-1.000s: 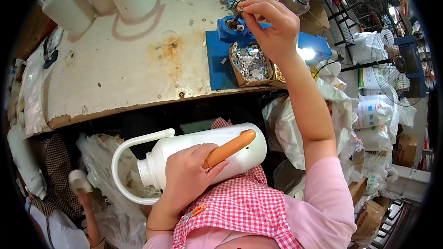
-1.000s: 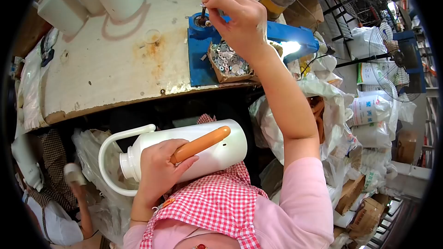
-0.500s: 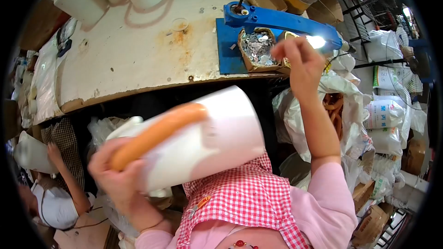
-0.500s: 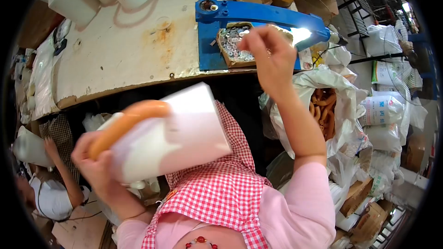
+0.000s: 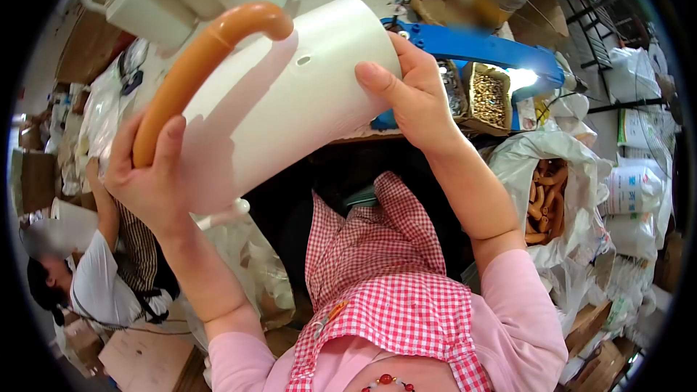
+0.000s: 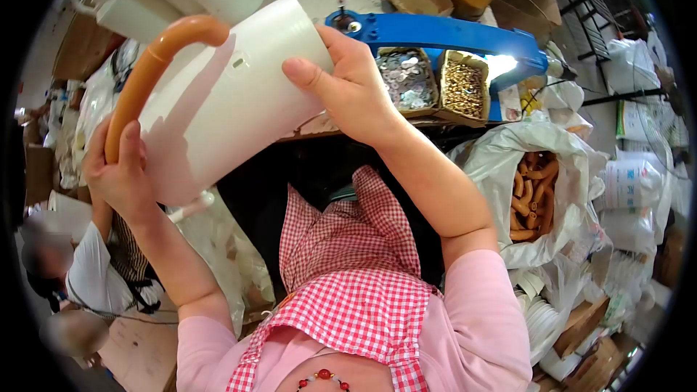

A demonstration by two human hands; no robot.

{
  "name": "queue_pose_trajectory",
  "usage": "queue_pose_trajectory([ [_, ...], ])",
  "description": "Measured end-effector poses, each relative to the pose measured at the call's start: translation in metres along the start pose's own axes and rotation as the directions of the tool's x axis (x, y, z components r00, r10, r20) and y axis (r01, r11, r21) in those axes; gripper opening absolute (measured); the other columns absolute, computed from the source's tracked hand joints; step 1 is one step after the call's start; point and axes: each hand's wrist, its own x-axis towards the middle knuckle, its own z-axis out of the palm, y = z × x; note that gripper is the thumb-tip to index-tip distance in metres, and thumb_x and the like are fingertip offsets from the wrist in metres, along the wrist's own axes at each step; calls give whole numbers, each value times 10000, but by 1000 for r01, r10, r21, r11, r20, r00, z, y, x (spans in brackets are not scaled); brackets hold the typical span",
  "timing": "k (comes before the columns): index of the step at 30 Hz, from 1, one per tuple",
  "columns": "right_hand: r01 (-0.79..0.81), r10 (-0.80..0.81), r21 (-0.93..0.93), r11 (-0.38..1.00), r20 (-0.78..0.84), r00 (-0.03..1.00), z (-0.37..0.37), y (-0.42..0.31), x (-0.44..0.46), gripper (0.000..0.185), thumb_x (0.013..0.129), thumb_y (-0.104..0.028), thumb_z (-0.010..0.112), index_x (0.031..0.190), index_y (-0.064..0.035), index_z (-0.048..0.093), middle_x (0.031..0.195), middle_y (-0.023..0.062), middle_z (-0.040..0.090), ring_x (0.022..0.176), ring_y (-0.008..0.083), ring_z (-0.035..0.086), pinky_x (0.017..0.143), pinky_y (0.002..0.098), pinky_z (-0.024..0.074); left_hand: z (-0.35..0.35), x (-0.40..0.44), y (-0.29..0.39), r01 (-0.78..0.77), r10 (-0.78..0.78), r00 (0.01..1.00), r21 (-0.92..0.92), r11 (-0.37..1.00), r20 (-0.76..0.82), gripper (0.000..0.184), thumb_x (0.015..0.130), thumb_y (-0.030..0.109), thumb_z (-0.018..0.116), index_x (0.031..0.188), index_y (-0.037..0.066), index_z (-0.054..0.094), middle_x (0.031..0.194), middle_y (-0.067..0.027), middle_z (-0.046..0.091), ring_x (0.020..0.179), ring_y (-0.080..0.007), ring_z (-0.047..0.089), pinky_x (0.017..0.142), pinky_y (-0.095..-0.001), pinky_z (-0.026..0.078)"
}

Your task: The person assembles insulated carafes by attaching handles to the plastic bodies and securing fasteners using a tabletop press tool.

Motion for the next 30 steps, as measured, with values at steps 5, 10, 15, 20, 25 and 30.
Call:
queue_pose_trajectory([
  [5, 53, -60, -56, 997, -141, 988, -35, -10, 9, 412, 971, -247, 676, 1251, 44, 596, 1089, 67, 696, 967, 101, 630, 857, 257, 512, 60, 48, 8, 2, 5, 992, -53, 999, 129, 273, 774, 88, 855, 994, -14, 729, 880, -22, 708, 772, -76, 624, 724, -202, 496],
  [10, 83, -80, 0, 997, -280, 957, -62, -12, 12, 403, 978, -212, 662, 1258, 66, 580, 1091, 79, 695, 968, 118, 635, 868, 267, 511, 112, 68, 11, -39, 74, 974, -162, 986, 215, 299, 760, 139, 881, 985, -1, 742, 852, -8, 705, 753, -69, 620, 704, -199, 493],
  [15, 61, -62, -11, 998, -304, 951, -73, -6, 12, 405, 969, -226, 680, 1239, 62, 590, 1095, 77, 692, 975, 112, 625, 870, 261, 500, 127, 72, 1, -24, 63, 963, -153, 988, 260, 325, 752, 157, 891, 996, 4, 740, 857, -11, 704, 757, -75, 622, 709, -203, 496],
  [20, 68, -66, -7, 998, -305, 950, -71, -6, 12, 415, 965, -238, 687, 1237, 60, 592, 1086, 71, 692, 968, 104, 620, 868, 260, 497, 124, 68, -4, -5, 44, 966, -150, 989, 256, 324, 752, 148, 888, 994, -1, 734, 855, -12, 700, 759, -80, 620, 712, -207, 495],
  [25, 50, -67, -61, 997, -313, 947, -70, -6, 12, 403, 971, -224, 675, 1239, 65, 591, 1086, 70, 693, 966, 103, 620, 861, 259, 500, 124, 66, -6, -11, 45, 967, -135, 991, 249, 319, 755, 141, 883, 992, -5, 728, 848, -11, 695, 758, -82, 617, 709, -209, 493],
  [30, 17, -35, -62, 998, -316, 948, -69, -6, 13, 404, 975, -235, 668, 1235, 65, 591, 1071, 63, 694, 953, 100, 620, 845, 255, 504, 129, 69, -16, 52, -8, 955, -141, 989, 297, 295, 776, 150, 866, 986, -4, 726, 842, -9, 691, 755, -81, 610, 705, -212, 485],
])
